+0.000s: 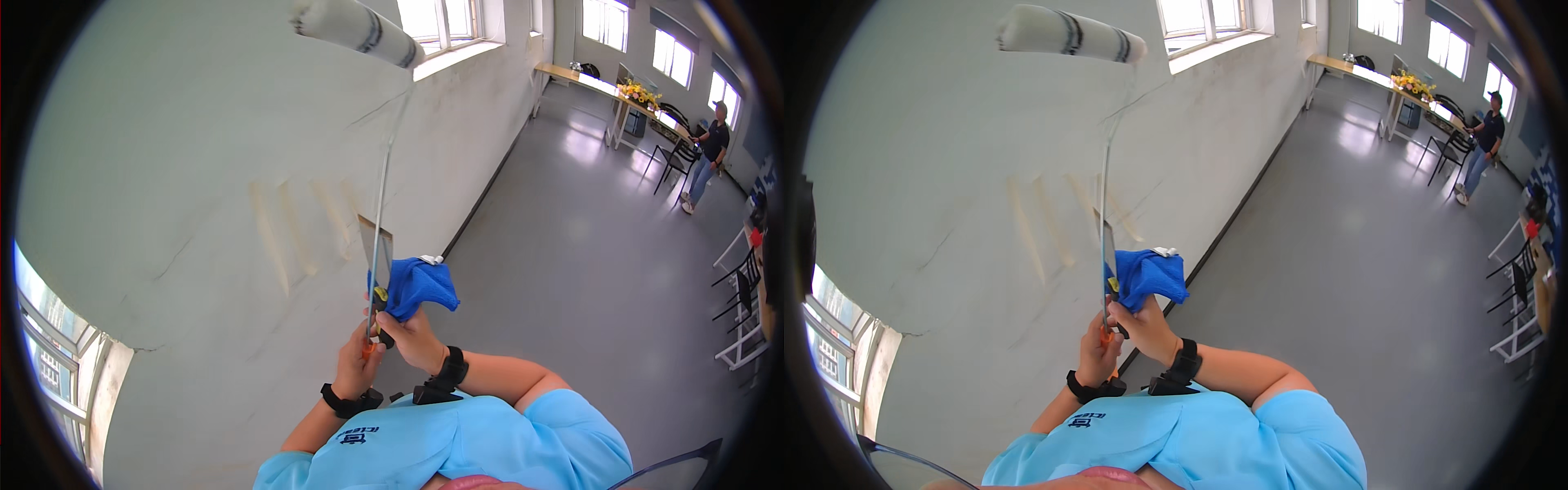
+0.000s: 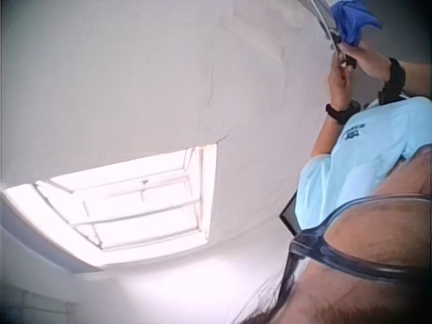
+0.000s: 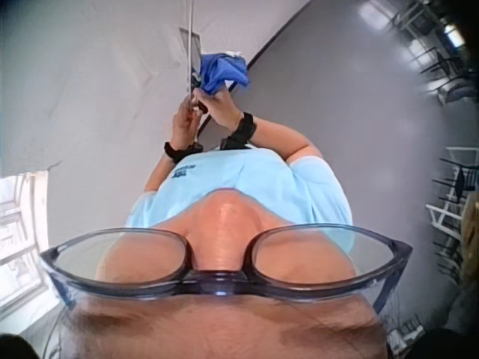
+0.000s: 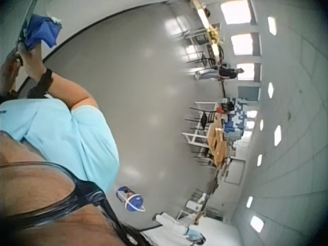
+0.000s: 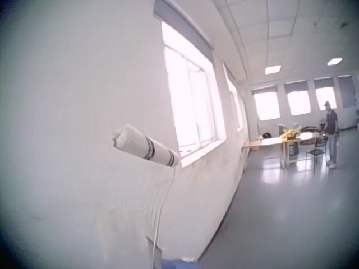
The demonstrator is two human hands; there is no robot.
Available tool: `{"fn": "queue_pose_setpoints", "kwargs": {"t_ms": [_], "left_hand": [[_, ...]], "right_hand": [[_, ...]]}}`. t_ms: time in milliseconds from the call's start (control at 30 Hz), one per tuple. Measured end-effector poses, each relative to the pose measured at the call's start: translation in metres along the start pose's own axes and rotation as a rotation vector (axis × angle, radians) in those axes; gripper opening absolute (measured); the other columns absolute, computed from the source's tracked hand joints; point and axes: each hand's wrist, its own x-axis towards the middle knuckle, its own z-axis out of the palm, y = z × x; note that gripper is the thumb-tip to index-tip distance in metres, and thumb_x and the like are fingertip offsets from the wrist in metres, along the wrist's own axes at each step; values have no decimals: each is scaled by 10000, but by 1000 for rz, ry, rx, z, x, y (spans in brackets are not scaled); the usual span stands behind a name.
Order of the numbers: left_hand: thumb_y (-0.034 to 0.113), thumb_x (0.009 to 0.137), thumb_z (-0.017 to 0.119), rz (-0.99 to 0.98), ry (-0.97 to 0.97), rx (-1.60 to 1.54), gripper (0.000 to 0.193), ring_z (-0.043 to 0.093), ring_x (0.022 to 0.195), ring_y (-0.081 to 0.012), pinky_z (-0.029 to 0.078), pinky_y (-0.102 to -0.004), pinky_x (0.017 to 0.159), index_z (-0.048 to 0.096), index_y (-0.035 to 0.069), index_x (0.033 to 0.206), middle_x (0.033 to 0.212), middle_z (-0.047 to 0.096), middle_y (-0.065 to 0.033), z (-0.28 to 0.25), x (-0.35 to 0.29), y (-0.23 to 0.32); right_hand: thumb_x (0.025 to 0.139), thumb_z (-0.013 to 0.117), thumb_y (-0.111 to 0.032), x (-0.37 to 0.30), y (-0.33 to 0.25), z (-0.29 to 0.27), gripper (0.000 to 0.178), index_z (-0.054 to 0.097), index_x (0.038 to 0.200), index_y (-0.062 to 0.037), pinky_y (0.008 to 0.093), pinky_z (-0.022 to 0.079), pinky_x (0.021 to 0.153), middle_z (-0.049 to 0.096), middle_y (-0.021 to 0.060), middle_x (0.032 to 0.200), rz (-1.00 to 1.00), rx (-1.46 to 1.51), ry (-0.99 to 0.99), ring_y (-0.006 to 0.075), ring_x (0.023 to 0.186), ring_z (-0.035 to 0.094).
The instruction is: Preparing a cracked wall for repair by applying masking tape and cleaning the surface with a scraper and cloth.
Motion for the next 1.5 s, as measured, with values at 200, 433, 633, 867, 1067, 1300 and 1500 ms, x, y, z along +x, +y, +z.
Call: {"fn": "queue_pose_setpoints", "kwargs": {"t_ms": [200,433,633,867,1067,1300,1500], "left_hand": [[0,823,526,127,-208,9,556,507,592,-84,435,-217,526,294,63,1323,926,547,-56,50,39,-4],[-67,797,539,50,-382,-441,571,514,892,-134,441,-276,763,240,73,1262,1185,387,-120,103,87,-37],[125,845,570,-70,-731,-172,437,539,859,-109,448,-257,733,333,52,1205,907,496,-53,90,128,-62],[195,858,550,-414,-804,-465,332,450,677,-72,404,-218,612,386,43,1103,792,447,-6,92,147,-79],[193,883,492,-205,-687,-261,208,437,624,-64,391,-201,571,392,57,1005,773,450,9,104,147,-67],[210,878,519,-141,-615,-336,324,444,618,-70,384,-203,573,387,23,1108,747,451,7,119,129,-69],[231,882,514,-228,-582,-285,349,452,628,-74,388,-204,574,374,21,1122,776,472,-6,129,116,-53]], "right_hand": [[809,590,-57,-1,-30,-55,286,480,1069,-14,226,487,654,568,59,965,-62,11,153,111,818,571],[816,569,-45,15,-46,-107,175,492,972,-27,225,470,601,567,39,850,-205,-17,432,100,683,557],[829,566,-78,61,-62,-144,95,494,881,-45,212,424,542,541,22,717,-273,-181,564,89,611,529],[825,578,-73,113,-79,-187,177,432,925,-79,242,454,570,514,14,735,-221,-92,556,103,619,531],[834,584,-113,117,-89,-193,147,493,925,-42,253,474,596,553,34,802,-240,-167,458,102,666,551],[844,571,-120,113,-91,-203,137,502,927,-36,260,483,608,557,40,827,-200,-129,378,104,677,553],[831,576,-108,116,-91,-215,151,494,934,-33,274,490,596,561,44,818,-137,-79,262,110,663,556]]}}
